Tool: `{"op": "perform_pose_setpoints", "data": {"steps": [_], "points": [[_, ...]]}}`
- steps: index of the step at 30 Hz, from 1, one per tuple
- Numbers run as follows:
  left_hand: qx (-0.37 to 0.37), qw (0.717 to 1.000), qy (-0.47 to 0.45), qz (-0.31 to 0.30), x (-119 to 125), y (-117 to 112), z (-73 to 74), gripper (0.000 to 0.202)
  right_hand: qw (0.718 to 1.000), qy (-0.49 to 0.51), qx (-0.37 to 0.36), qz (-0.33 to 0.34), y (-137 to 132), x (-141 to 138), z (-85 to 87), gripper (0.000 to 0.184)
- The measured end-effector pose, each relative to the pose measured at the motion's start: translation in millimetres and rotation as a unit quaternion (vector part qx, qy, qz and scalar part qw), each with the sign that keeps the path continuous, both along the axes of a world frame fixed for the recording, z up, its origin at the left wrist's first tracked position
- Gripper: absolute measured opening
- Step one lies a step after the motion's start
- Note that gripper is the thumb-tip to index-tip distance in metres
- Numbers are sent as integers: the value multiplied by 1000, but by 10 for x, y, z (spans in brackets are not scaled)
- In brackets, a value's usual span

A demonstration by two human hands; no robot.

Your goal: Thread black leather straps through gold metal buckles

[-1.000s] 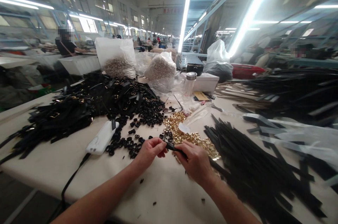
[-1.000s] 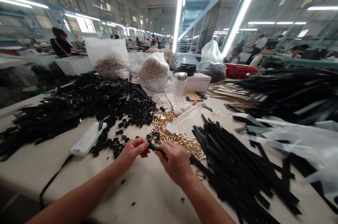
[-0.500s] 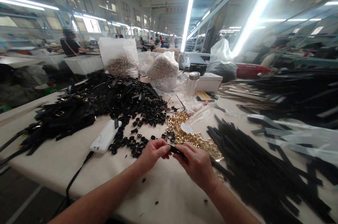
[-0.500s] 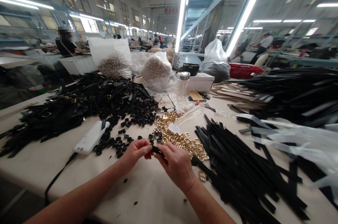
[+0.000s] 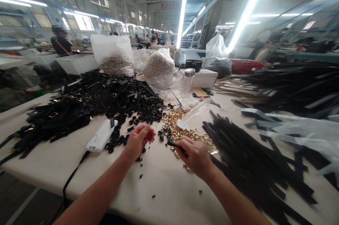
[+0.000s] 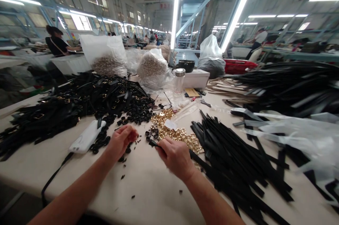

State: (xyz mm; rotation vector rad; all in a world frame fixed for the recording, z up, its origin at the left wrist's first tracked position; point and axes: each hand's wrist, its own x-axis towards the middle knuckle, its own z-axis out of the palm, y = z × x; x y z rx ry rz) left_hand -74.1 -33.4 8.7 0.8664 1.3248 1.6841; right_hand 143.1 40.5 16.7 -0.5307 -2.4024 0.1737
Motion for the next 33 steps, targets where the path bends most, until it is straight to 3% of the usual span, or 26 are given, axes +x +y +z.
{"op": "perform_pose_setpoints", "data": {"steps": [2, 5, 8, 11, 15, 21, 24, 28, 30, 33], "points": [[1, 995, 48, 89, -166, -3, 15, 32, 1000, -7, 2, -11, 48, 12, -18, 23], [-26, 952, 275, 134, -316, -28, 19, 25, 1000, -17, 8, -21, 80, 20, -55, 23], [-62, 864, 490, 100, -308, -21, -27, 15, 999, -32, 10, -24, 72, 14, -87, 23], [-105, 795, 597, 33, -229, 25, -95, 12, 998, -44, 15, -31, 63, -3, -104, 23], [-142, 761, 633, 13, -160, 54, -138, 12, 999, -35, 19, -24, 60, -16, -129, 22], [-143, 781, 607, 35, -174, 81, -193, 11, 999, 0, 22, 24, 158, -24, -278, 21], [-77, 837, 541, 42, -159, 93, -185, 11, 999, 14, 30, 33, 192, -30, -294, 20], [-28, 969, 247, -7, -36, 68, -126, 17, 1000, 21, 7, 9, 111, -15, -187, 20], [-29, 994, 96, -42, 35, 56, -105, 22, 1000, 24, -7, 1, 64, -21, -134, 21], [-38, 995, -40, -81, 126, 32, -84, 27, 999, 36, -16, -9, 12, -48, -90, 21]]}}
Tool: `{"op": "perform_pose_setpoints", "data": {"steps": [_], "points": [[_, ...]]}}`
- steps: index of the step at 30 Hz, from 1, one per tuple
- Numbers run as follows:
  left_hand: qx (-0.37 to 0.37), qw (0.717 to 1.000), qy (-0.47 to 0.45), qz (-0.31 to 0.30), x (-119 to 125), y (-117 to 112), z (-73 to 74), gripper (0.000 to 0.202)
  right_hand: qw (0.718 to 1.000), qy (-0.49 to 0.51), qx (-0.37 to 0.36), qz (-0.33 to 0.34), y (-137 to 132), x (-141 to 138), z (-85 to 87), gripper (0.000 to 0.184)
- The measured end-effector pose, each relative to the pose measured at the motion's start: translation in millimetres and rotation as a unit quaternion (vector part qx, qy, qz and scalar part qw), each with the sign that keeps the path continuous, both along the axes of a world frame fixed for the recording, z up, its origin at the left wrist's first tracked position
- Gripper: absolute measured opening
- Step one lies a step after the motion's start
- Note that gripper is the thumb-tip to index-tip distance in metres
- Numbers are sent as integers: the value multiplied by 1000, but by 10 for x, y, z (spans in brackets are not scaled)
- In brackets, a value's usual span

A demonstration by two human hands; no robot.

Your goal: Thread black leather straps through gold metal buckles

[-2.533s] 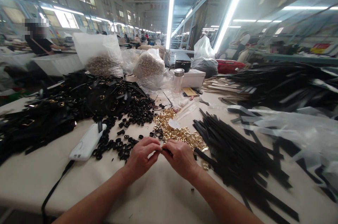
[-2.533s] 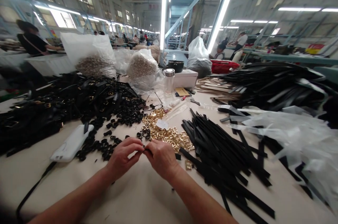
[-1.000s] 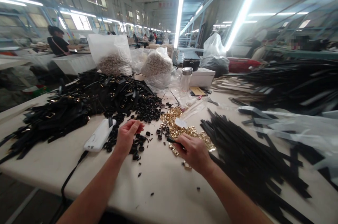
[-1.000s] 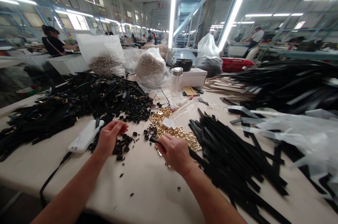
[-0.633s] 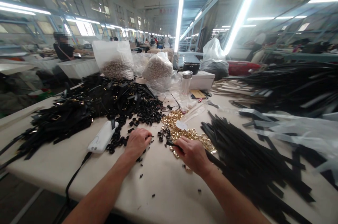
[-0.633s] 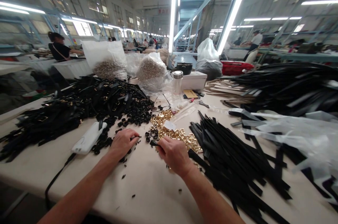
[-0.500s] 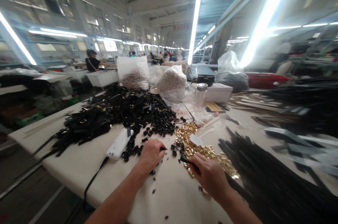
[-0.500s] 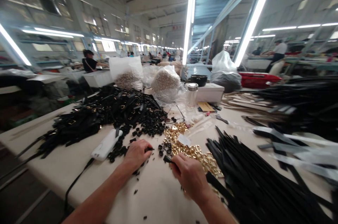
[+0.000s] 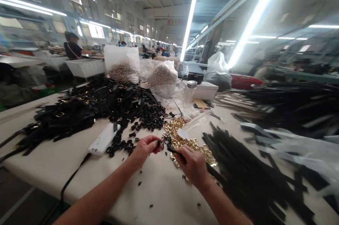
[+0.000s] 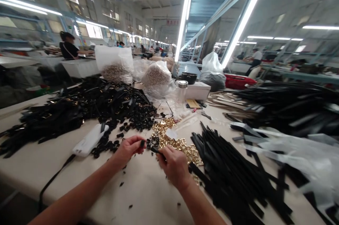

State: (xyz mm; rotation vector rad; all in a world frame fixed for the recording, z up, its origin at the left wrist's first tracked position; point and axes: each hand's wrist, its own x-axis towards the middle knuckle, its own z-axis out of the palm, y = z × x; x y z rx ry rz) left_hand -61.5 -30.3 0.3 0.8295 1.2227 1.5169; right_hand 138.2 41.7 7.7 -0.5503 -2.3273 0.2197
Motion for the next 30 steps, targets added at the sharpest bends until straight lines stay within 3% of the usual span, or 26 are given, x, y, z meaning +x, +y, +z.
{"op": "perform_pose_setpoints", "data": {"steps": [4, 9, 20, 30], "points": [[-48, 994, -91, -32, 113, -50, 32, 32, 1000, 12, -8, -3, -59, -27, 25, 20], [-82, 986, -129, -67, 199, -70, 32, 32, 1000, 3, 6, -7, -94, -36, 51, 23], [-116, 970, -209, -50, 135, -55, -28, 24, 996, -67, 61, -5, -98, -17, 67, 31], [-126, 982, -121, -66, 149, -50, -15, 32, 988, -103, 111, 1, -103, 4, 104, 36]]}}
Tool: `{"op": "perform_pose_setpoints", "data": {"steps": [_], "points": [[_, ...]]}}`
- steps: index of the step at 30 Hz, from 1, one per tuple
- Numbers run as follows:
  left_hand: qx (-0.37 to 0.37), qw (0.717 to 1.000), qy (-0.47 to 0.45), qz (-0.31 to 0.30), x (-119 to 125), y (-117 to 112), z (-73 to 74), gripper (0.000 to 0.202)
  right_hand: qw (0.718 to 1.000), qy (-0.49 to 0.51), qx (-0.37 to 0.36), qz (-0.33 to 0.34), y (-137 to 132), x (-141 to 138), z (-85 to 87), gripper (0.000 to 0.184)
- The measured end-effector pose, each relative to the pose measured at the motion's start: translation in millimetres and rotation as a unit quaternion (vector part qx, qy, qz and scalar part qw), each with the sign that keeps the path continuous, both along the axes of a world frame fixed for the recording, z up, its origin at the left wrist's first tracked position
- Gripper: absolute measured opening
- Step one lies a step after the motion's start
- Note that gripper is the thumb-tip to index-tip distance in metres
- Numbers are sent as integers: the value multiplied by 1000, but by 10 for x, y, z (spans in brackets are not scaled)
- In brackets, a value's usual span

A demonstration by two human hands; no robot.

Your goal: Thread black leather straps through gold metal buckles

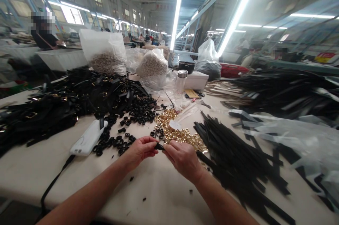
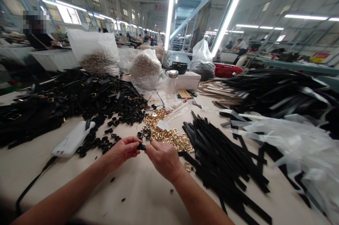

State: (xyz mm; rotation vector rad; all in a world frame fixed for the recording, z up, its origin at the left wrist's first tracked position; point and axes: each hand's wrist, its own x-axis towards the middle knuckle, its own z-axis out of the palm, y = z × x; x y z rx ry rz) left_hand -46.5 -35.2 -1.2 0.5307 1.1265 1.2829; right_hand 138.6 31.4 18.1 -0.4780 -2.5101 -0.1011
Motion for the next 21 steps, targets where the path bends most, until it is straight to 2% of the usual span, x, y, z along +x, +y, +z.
{"op": "perform_pose_setpoints", "data": {"steps": [7, 13, 15, 19, 21], "points": [[42, 997, 71, -12, -8, 13, -68, 31, 1000, -1, -2, -7, 0, 3, -27, 35], [59, 995, 83, 19, 30, 8, -39, 32, 995, 37, -79, -46, -24, -48, -118, 32], [69, 993, 90, 21, 46, 7, -41, 32, 995, 42, -80, -41, -30, -58, -135, 33], [60, 996, 58, 18, 54, 13, -56, 31, 997, 35, -59, -27, -23, -51, -128, 34], [47, 999, 5, 12, 49, 15, -48, 30, 996, 44, -80, -19, 0, -38, -118, 30]]}}
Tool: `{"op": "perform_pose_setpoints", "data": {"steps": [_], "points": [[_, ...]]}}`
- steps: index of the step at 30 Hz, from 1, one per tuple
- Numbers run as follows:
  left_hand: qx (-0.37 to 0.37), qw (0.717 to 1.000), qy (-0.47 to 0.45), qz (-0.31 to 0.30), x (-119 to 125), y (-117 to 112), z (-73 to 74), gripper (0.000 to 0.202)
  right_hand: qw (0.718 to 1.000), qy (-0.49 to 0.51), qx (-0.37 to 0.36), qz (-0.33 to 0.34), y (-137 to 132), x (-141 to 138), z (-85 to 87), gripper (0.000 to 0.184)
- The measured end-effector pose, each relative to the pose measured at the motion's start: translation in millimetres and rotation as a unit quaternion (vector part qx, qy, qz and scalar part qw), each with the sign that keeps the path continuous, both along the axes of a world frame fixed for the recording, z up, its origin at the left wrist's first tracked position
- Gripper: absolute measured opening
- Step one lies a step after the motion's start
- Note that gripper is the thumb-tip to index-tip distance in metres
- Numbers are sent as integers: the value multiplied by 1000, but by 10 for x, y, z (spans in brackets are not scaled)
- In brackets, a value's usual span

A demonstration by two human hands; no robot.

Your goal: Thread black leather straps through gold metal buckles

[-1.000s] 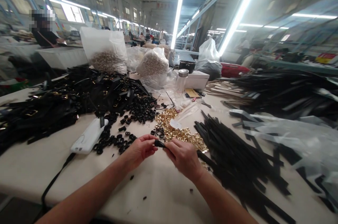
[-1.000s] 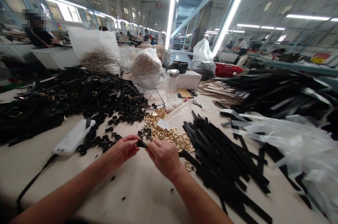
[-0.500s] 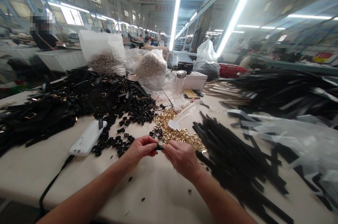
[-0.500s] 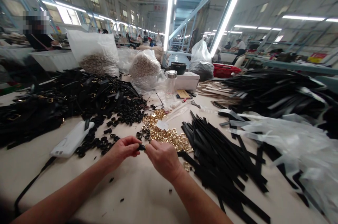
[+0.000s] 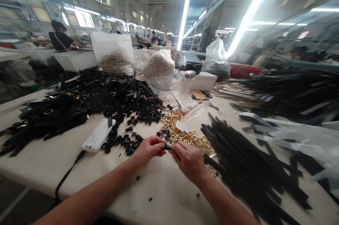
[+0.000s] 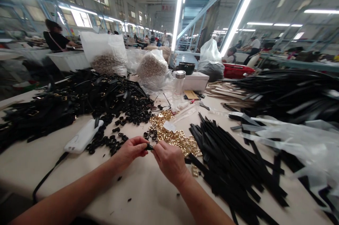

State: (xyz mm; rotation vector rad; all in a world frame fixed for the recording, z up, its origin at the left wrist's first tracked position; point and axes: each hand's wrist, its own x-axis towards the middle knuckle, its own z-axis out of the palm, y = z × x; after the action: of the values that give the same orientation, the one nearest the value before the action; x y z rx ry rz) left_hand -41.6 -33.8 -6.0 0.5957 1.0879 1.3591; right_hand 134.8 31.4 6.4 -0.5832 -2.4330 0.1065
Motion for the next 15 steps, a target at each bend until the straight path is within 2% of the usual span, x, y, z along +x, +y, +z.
{"op": "perform_pose_setpoints", "data": {"steps": [4, 7, 11, 15], "points": [[-15, 994, -104, -16, -15, -12, 53, 28, 993, 56, -92, 39, 58, 22, 1, 20], [-27, 993, -113, -14, -22, -19, 83, 31, 989, 78, -118, 49, 75, 24, -12, 17], [-27, 996, -82, -26, -19, -9, 68, 24, 989, 71, -117, 50, 50, 12, -21, 21], [-5, 998, -49, -25, -19, -3, 30, 22, 997, 30, -62, 41, 21, 1, 6, 29]]}}
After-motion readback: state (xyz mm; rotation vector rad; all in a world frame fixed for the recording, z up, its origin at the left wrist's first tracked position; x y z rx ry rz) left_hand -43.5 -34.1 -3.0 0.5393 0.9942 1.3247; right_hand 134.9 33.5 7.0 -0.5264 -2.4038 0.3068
